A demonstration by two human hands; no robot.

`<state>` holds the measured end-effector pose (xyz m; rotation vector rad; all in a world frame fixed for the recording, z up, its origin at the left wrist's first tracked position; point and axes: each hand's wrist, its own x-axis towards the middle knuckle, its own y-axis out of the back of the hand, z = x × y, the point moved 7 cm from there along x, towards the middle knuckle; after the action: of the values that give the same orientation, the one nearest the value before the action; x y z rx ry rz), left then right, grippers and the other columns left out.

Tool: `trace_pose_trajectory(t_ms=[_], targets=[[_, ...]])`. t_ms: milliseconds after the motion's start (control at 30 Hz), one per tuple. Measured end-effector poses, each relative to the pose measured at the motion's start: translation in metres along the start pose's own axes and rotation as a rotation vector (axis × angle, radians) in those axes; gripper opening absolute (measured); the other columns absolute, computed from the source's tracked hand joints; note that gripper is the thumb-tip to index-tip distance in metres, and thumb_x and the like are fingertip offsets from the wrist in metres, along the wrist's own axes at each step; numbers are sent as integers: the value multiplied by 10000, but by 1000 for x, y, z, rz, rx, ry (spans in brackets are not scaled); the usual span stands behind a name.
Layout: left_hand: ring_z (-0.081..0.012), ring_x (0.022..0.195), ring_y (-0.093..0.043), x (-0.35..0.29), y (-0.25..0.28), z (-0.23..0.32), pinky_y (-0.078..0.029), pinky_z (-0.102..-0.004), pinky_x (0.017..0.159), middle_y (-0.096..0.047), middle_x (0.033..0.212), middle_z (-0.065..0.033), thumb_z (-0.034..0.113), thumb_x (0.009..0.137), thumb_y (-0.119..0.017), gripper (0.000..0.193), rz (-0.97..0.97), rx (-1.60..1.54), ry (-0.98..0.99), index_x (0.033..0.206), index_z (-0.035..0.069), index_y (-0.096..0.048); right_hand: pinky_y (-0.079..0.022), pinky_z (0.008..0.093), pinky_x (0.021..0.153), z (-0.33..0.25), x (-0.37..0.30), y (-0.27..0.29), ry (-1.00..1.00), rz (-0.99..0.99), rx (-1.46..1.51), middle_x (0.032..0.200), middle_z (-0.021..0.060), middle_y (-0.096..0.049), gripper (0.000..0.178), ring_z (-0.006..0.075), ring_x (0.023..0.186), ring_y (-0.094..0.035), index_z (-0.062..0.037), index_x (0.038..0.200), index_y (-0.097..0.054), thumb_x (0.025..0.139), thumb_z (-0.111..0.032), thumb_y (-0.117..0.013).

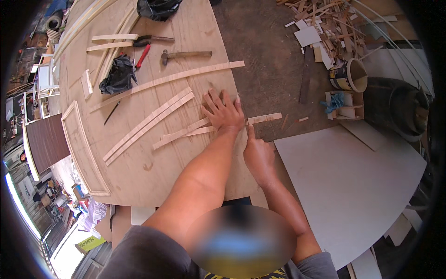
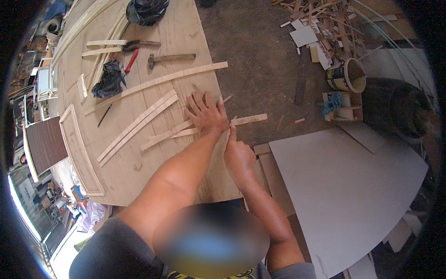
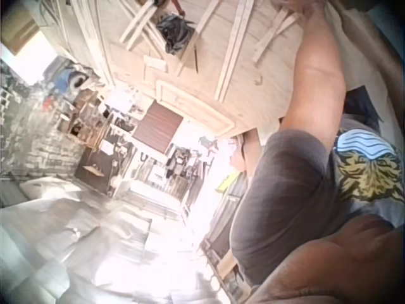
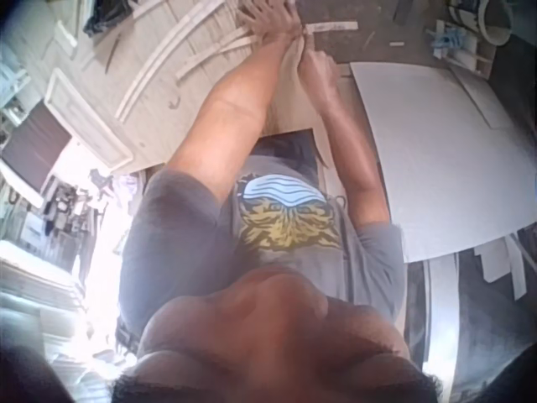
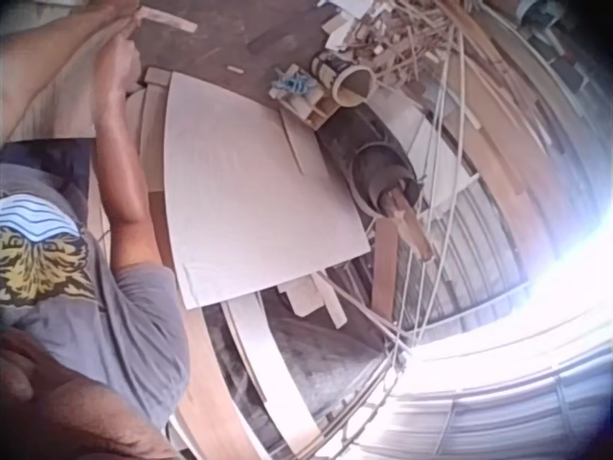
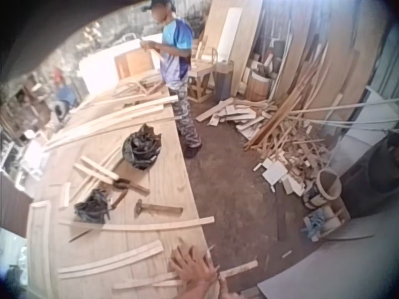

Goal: The person marks a wood piece with a pencil, cuts it with a small saw while holding it against a workbench, and then uses pliers to remove a small nail or fastener from another wood strip.

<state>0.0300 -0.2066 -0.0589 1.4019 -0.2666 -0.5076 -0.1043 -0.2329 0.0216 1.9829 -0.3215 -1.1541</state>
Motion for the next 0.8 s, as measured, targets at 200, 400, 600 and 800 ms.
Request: trace_pose_trajectory(t_ms=[200,400,600,800], targets=[[-457,1519,-130,-1,1,1,-135,-683,1157,-237,1610,-255,451,1019,-455,594,44,35,-21,1479,81,-395,-596,521,637,-2,15,1,26,-14,-11,838,242,-734,648,415,779,-740,-20,1518,-381,904,-92,-577],[-457,1534,-105,-1,0,3,-140,-698,1155,-209,1639,-249,465,1012,-466,608,11,15,-5,1486,85,-427,-576,540,676,-4,24,-4,22,38,70,811,279,-709,651,442,775,-717,6,1495,-428,860,-37,-565],[-457,1531,-116,-2,-3,0,-139,-692,1159,-217,1636,-250,465,1005,-476,606,31,14,-10,1482,94,-433,-575,548,718,-1,15,3,-14,-53,74,828,282,-711,668,437,792,-722,-9,1509,-413,860,-40,-570],[-457,1532,-114,3,-3,-3,-132,-698,1157,-216,1637,-252,474,1006,-464,614,8,12,13,1484,91,-426,-595,530,754,-3,15,4,-27,-215,10,939,263,-734,632,438,888,-732,-3,1521,-336,928,-88,-538]])
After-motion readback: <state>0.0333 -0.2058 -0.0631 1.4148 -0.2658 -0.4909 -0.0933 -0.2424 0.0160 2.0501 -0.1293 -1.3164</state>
